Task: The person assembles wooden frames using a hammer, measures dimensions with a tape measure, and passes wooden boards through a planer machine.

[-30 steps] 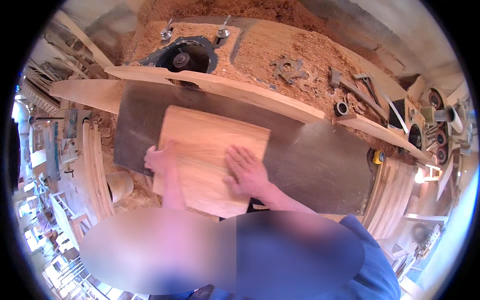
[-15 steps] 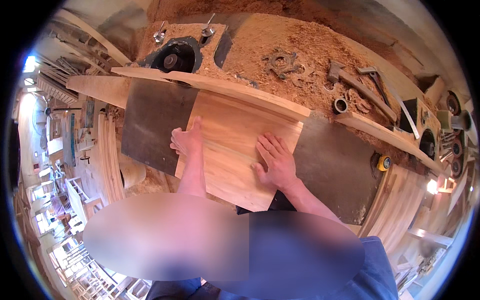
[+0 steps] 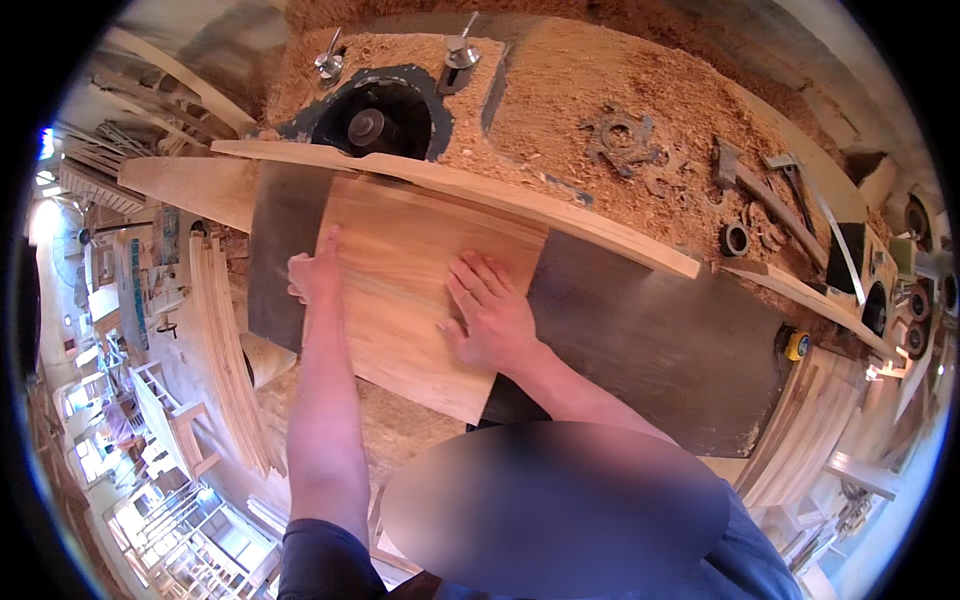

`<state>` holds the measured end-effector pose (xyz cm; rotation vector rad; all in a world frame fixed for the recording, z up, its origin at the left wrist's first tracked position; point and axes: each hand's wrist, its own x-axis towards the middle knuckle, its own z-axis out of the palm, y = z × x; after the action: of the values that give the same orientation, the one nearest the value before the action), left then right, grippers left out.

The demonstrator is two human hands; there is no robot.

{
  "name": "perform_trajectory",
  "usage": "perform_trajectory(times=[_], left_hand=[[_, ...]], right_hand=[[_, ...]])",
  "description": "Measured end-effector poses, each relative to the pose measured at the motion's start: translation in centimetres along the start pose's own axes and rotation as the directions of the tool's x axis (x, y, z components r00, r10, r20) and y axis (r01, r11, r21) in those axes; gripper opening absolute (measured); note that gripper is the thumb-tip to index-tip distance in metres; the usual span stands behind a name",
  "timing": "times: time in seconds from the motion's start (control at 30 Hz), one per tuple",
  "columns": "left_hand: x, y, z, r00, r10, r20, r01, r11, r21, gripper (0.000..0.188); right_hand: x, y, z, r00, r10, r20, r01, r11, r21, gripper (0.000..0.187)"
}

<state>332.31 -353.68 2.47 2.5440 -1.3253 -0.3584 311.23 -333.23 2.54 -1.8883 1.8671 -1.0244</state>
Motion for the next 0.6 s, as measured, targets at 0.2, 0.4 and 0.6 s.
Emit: perform_trajectory(times=[0.2, 0.4, 0.6], left_hand=[[11.9, -1.0, -0.2, 0.999, 0.033, -0.022, -0.032, 0.999, 0.009, 0.100], [29.1, -5.3, -0.1, 0.989, 0.127, 0.073, -0.135, 0.985, 0.111, 0.117], [32.6, -10.3, -3.2, 0.987, 0.150, 0.051, -0.150, 0.989, 0.011, 0.125]], right_hand=[[7.2, -3.8, 7.1, 1.000, -0.009, 0.001, 0.009, 1.000, 0.026, 0.061], [14.7, -8.6, 14.9, 0.999, -0.052, 0.007, 0.052, 0.999, 0.000, 0.065], [18.1, -11.3, 18.7, 0.989, -0.137, 0.062, 0.137, 0.990, 0.015, 0.068]])
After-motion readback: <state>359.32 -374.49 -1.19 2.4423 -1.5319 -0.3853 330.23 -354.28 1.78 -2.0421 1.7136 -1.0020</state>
